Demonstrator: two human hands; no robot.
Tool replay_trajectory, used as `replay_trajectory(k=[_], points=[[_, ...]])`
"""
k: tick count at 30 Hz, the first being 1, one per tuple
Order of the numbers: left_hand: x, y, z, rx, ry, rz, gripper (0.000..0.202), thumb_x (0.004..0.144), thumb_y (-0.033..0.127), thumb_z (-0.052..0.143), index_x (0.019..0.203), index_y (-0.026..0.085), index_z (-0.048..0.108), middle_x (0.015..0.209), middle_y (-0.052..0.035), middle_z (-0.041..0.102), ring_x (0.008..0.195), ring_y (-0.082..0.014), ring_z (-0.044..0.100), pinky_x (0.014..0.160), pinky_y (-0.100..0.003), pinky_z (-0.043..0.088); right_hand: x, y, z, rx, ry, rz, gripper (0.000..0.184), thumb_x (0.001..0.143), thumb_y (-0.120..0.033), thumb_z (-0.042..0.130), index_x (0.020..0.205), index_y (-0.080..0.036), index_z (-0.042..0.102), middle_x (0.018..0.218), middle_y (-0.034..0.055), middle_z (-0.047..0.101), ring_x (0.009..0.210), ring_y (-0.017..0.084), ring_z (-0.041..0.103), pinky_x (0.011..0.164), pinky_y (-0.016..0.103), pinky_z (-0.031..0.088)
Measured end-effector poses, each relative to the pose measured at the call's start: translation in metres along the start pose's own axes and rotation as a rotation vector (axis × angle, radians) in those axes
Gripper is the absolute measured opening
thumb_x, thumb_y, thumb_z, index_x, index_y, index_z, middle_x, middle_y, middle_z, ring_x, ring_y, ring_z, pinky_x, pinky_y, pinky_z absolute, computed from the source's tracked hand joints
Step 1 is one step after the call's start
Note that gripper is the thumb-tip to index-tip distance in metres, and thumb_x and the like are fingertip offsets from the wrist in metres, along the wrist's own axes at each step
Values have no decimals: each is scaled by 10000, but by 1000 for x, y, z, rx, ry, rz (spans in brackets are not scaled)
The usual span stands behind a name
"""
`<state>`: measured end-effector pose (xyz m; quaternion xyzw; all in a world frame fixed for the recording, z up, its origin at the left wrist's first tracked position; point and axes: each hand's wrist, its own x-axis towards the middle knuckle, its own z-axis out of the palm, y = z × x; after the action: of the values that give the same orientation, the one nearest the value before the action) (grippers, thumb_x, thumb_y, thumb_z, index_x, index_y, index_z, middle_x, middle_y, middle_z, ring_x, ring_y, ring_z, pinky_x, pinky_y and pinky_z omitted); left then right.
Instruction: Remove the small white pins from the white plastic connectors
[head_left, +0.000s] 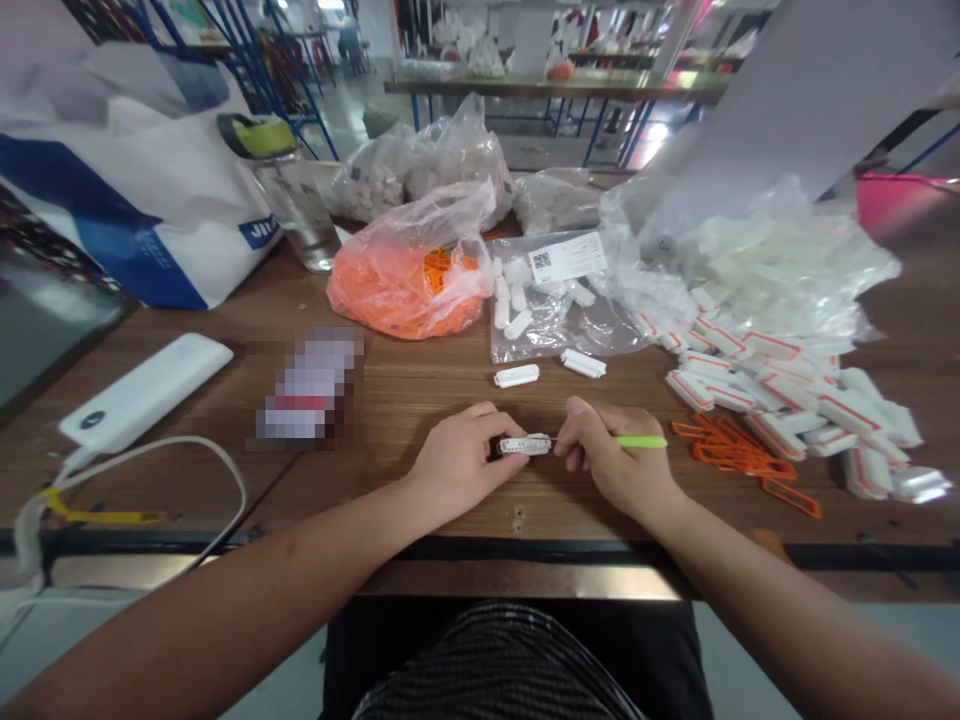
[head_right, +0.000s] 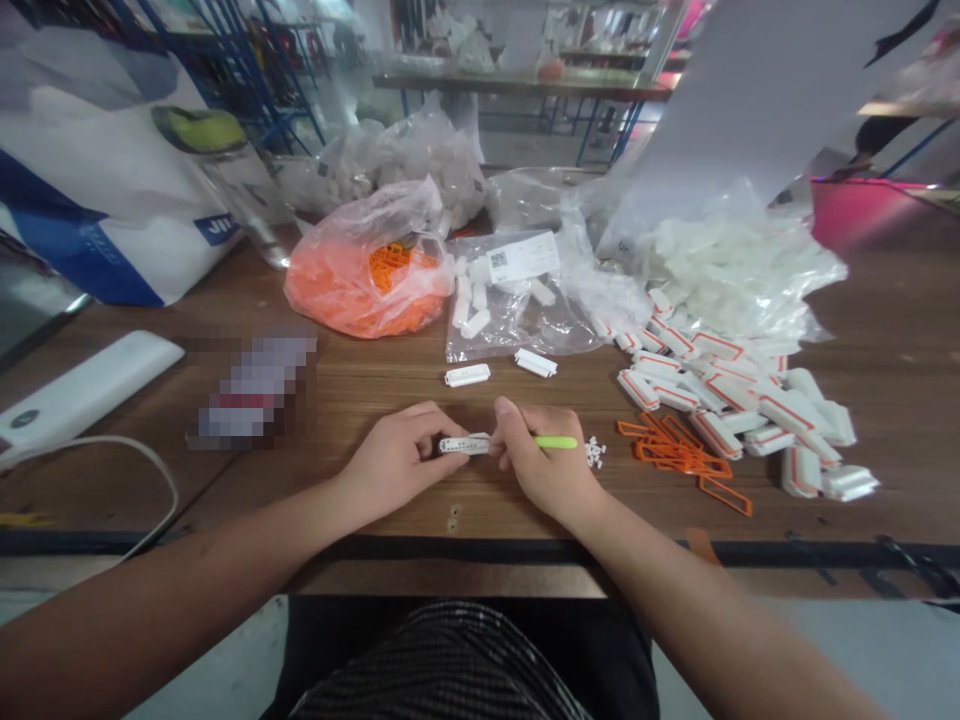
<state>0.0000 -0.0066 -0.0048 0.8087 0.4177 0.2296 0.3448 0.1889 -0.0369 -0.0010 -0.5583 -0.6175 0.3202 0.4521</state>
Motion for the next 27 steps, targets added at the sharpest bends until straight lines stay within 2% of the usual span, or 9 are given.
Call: replay_trajectory(k=[12, 18, 27], points=[[0, -1, 0, 3, 5, 6, 80, 802, 224, 666, 877, 219, 694, 786, 19, 573, 606, -102, 479, 566, -233, 363, 2, 1, 2, 20, 20, 32, 492, 933, -428, 473, 524, -187, 604, 477, 7, 617, 365, 91, 544, 390, 210, 420], [0, 0, 0, -1, 11, -1, 85, 805, 225, 663, 882, 219, 698, 777, 25, 560, 597, -97, 475, 573, -239, 364, 3, -2, 1, -134, -54, -57, 489, 952, -382, 454, 522, -188, 584, 439, -13, 582, 385, 89, 560, 436, 208, 424], [0, -1, 1, -8, 8, 1, 74, 801, 227, 669, 871, 216, 692, 791, 26, 568, 604, -95, 478, 569, -230, 366, 0, 0, 3, -7, 8, -10, 480, 940, -382, 476, 518, -180, 585, 472, -1, 606, 364, 86, 549, 405, 199, 427]])
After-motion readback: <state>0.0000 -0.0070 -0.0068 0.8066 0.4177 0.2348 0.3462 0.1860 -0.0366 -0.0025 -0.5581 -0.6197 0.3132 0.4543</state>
